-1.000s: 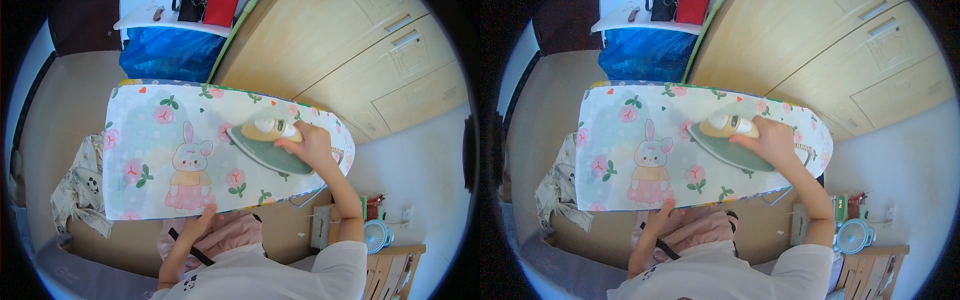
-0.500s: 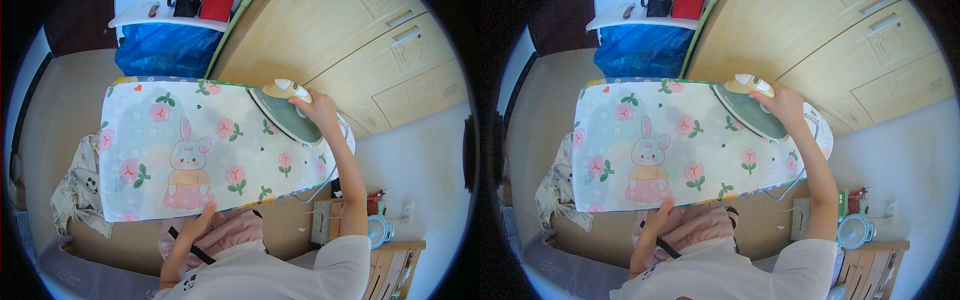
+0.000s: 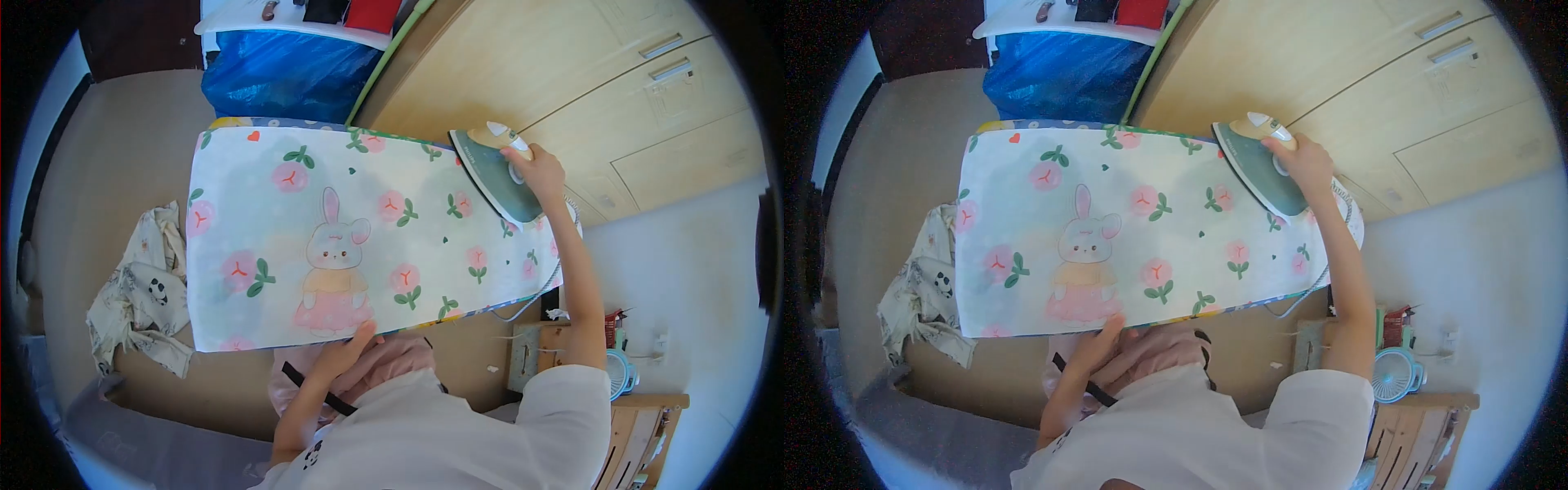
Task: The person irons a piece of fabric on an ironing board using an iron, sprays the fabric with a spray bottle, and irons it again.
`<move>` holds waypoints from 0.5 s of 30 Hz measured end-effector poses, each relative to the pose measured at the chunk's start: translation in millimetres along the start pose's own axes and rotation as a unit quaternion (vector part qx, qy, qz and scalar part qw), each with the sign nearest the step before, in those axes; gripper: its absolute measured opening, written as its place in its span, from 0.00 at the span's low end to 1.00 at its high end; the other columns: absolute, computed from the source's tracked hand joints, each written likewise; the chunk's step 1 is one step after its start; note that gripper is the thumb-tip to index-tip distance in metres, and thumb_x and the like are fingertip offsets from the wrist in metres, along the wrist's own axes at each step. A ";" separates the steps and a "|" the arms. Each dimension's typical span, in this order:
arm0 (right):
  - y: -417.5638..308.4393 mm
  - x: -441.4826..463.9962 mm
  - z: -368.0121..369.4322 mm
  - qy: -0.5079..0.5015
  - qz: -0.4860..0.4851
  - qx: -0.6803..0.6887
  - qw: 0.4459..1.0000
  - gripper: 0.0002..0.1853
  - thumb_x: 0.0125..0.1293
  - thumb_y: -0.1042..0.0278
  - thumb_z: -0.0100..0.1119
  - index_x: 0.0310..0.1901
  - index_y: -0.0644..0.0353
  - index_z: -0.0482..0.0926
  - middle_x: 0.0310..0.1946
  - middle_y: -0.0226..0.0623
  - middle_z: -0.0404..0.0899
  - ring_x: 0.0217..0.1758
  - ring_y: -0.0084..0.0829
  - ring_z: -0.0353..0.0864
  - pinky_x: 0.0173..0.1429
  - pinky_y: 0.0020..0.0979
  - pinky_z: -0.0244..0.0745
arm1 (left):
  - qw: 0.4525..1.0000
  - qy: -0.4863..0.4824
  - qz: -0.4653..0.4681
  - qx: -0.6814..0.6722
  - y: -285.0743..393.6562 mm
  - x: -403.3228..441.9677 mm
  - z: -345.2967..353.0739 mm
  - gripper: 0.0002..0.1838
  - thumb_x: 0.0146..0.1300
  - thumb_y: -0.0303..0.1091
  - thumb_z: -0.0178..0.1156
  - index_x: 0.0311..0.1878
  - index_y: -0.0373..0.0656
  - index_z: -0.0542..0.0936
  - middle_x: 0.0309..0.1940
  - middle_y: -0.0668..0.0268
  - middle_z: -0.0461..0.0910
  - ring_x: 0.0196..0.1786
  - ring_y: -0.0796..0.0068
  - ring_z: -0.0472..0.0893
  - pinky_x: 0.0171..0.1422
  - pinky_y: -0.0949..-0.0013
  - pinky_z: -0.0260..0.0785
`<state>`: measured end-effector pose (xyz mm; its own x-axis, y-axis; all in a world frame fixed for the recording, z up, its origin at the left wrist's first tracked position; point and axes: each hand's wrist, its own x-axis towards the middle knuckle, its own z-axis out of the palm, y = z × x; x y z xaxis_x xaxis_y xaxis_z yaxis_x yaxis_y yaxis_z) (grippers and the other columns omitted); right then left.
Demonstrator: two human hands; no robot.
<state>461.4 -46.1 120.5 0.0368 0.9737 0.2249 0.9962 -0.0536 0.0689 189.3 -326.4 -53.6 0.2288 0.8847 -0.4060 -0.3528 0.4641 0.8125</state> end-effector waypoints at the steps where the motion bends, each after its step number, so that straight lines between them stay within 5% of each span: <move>1: 2.3 1.0 1.0 -0.006 0.002 0.006 1.000 0.40 0.46 0.24 0.53 0.36 0.61 0.81 0.26 0.45 0.81 0.33 0.42 0.81 0.37 0.39 0.74 | 1.000 -0.001 -0.003 0.021 2.9 -0.7 1.1 0.12 0.65 0.39 0.53 0.44 0.40 0.75 0.33 0.69 0.78 0.35 0.80 0.75 0.42 0.73 0.68; 8: 6.8 2.6 1.3 -0.023 -0.017 0.005 1.000 0.40 0.44 0.23 0.53 0.38 0.59 0.81 0.28 0.41 0.82 0.34 0.39 0.82 0.39 0.38 0.75 | 0.997 0.028 -0.036 0.060 14.7 -3.2 4.7 0.12 0.64 0.41 0.54 0.40 0.42 0.77 0.29 0.71 0.78 0.32 0.82 0.73 0.36 0.77 0.65; 10: 6.9 4.5 2.4 -0.023 -0.016 0.006 1.000 0.40 0.44 0.23 0.53 0.38 0.58 0.81 0.28 0.41 0.82 0.34 0.39 0.82 0.38 0.37 0.75 | 0.997 0.054 0.001 0.060 23.6 -6.1 13.4 0.12 0.65 0.40 0.50 0.30 0.43 0.74 0.24 0.73 0.72 0.27 0.81 0.67 0.33 0.74 0.61; 15: 5.5 1.2 2.4 -0.020 -0.008 0.014 1.000 0.40 0.44 0.23 0.53 0.37 0.58 0.81 0.27 0.40 0.82 0.33 0.38 0.82 0.37 0.36 0.75 | 0.991 0.062 0.027 0.112 -1.1 -1.9 3.1 0.11 0.65 0.40 0.50 0.34 0.43 0.76 0.25 0.71 0.75 0.27 0.82 0.69 0.30 0.76 0.60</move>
<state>467.1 -44.7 118.8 0.0226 0.9825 0.1849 0.9985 -0.0315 0.0450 192.0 -328.7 -52.4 0.0964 0.9132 -0.3960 -0.1474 0.4066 0.9016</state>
